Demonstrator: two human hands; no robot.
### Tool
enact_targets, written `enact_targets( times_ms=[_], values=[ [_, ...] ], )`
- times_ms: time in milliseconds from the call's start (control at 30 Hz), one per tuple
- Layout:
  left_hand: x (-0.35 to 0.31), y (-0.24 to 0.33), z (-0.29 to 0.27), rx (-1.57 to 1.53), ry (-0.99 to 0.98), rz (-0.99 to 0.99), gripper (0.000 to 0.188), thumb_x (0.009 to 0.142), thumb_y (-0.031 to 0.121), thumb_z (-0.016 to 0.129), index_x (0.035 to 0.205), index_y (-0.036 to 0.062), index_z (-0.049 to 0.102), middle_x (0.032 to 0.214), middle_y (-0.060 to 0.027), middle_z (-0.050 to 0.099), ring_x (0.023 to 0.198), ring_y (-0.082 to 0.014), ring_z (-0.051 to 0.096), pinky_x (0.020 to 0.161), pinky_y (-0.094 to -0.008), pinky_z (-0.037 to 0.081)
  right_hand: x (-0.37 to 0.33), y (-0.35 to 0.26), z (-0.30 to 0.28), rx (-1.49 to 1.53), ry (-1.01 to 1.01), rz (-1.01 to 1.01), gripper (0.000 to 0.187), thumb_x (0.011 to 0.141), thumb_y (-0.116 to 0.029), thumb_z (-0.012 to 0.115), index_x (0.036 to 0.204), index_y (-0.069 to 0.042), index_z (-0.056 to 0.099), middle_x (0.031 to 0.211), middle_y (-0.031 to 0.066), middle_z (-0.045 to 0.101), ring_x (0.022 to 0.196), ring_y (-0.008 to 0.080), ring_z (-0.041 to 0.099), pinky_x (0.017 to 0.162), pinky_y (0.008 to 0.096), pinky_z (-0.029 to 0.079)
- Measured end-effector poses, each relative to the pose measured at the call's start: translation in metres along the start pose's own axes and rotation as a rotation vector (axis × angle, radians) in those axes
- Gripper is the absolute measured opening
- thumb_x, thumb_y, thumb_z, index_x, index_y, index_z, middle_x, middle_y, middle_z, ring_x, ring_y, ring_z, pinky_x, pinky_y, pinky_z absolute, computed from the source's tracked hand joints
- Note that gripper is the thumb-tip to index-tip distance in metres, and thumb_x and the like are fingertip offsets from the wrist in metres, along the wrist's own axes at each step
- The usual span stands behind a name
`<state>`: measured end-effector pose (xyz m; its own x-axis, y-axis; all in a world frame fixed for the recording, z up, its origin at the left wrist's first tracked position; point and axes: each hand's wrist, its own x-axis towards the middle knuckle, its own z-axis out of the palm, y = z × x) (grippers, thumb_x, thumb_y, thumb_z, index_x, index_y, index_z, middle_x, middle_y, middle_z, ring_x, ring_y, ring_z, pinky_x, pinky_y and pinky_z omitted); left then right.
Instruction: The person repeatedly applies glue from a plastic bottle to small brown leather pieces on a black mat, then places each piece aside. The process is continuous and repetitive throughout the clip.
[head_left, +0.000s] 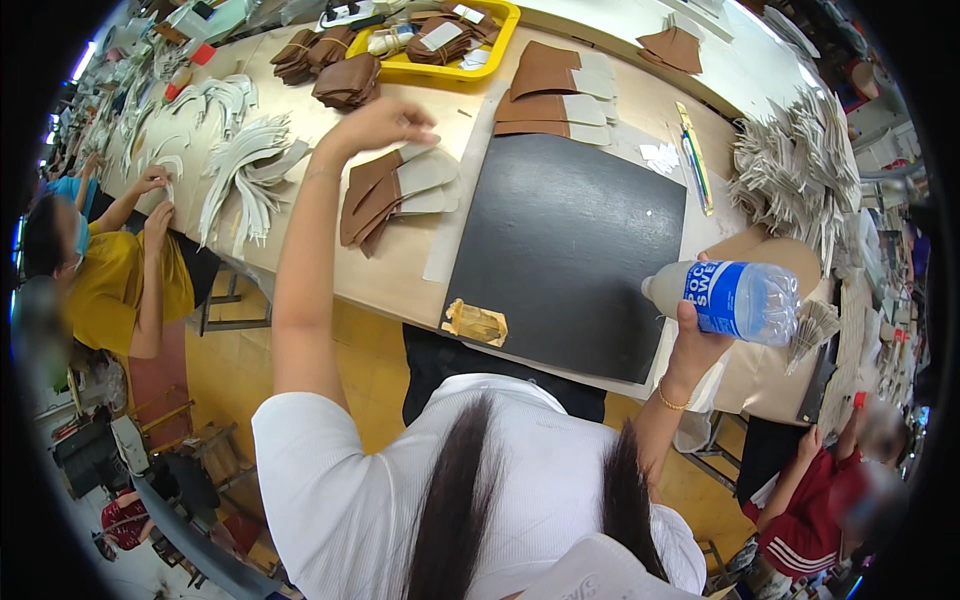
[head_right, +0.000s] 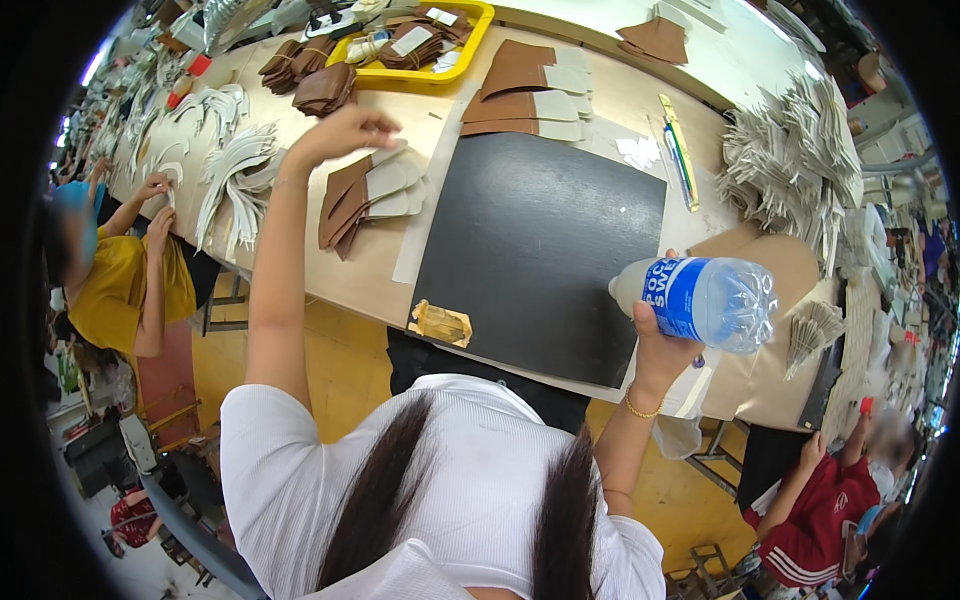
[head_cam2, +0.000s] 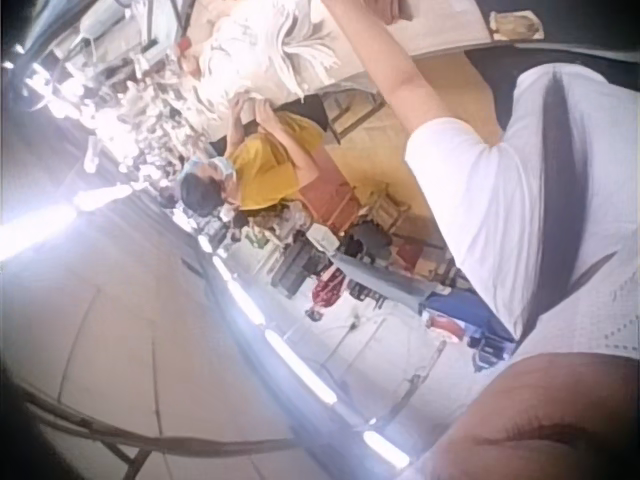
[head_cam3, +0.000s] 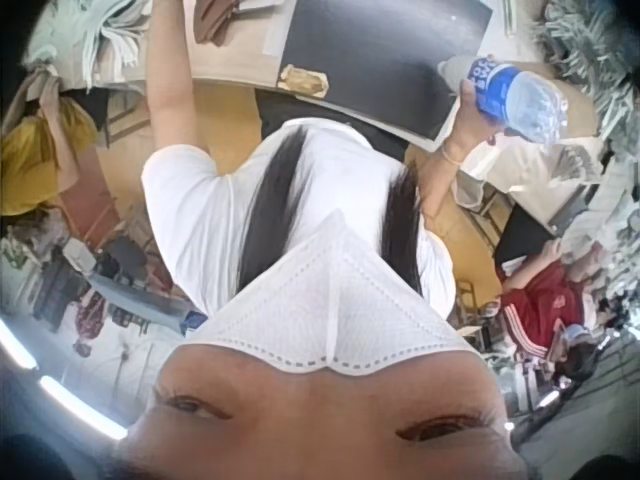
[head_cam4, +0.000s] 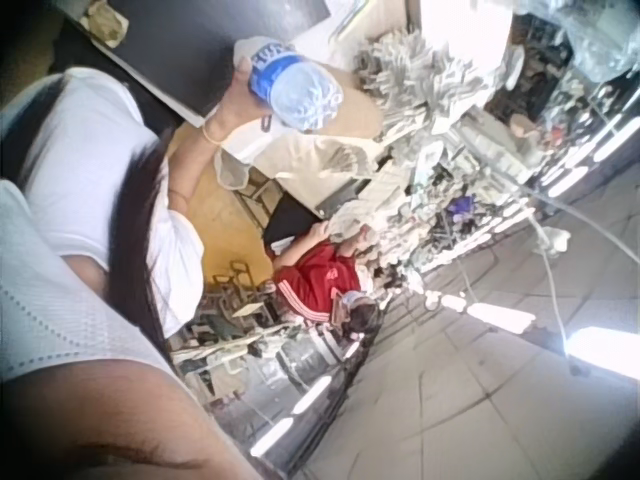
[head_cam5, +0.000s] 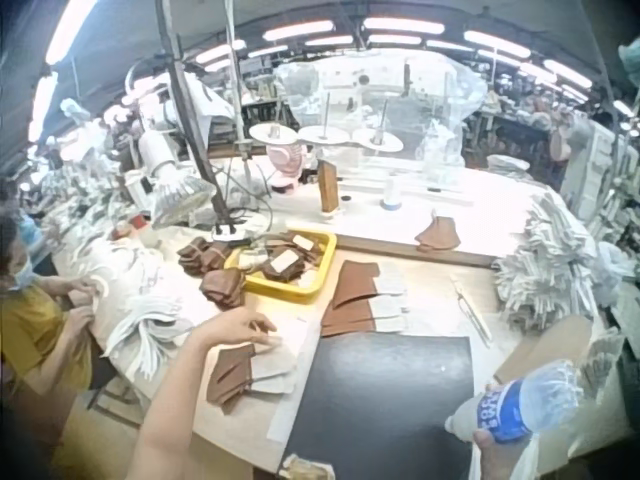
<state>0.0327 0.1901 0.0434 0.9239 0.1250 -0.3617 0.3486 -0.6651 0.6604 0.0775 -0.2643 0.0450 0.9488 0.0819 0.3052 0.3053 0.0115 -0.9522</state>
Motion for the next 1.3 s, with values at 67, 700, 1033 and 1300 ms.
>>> enact_targets(
  times_ms=[67, 700, 1033, 1300],
  values=[
    [-0.020, -0.046, 0.009, 0.072, 0.001, -0.076, 0.046, 0.077, 0.038, 0.074, 0.106, 0.0044, 0.066, 0.091, -0.0058, 0.066, 0.084, -0.0136, 0.058, 0.076, -0.0261, 0.046, 0.000, -0.001, 0.008, 0.055, -0.036, 0.035, 0.088, 0.064, -0.029, 0.087, 0.130, 0.001, 0.037, 0.121, 0.0208, 0.056, 0.111, 0.0261, 0.056, 0.095, 0.0375, 0.047],
    [-0.047, -0.040, -0.005, -0.280, 0.262, -0.132, 0.031, 0.081, 0.024, 0.070, 0.099, -0.0006, 0.066, 0.084, -0.0036, 0.065, 0.080, -0.0101, 0.058, 0.074, -0.0242, 0.046, -0.007, -0.007, 0.005, 0.087, -0.075, -0.017, 0.085, 0.064, -0.025, 0.087, 0.129, 0.000, 0.039, 0.120, 0.0201, 0.057, 0.109, 0.0256, 0.057, 0.093, 0.0363, 0.048],
    [-0.017, 0.121, 0.157, -0.271, -0.407, 0.116, 0.031, 0.075, 0.031, 0.074, 0.080, 0.0012, 0.070, 0.071, -0.0062, 0.065, 0.067, -0.0115, 0.057, 0.064, -0.0256, 0.046, -0.005, -0.016, 0.009, 0.150, 0.034, -0.060, 0.086, 0.063, -0.021, 0.087, 0.129, 0.001, 0.037, 0.122, 0.0221, 0.055, 0.111, 0.0274, 0.056, 0.093, 0.0373, 0.049],
    [-0.004, 0.113, 0.184, -0.209, -0.308, 0.093, 0.029, 0.074, 0.029, 0.073, 0.073, 0.0001, 0.068, 0.063, -0.0078, 0.062, 0.058, -0.0132, 0.056, 0.056, -0.0289, 0.044, -0.033, 0.006, 0.030, 0.096, -0.159, 0.023, 0.071, 0.061, -0.023, 0.088, 0.118, 0.001, 0.053, 0.118, 0.0125, 0.060, 0.105, 0.0205, 0.058, 0.090, 0.0324, 0.048]
  ],
)
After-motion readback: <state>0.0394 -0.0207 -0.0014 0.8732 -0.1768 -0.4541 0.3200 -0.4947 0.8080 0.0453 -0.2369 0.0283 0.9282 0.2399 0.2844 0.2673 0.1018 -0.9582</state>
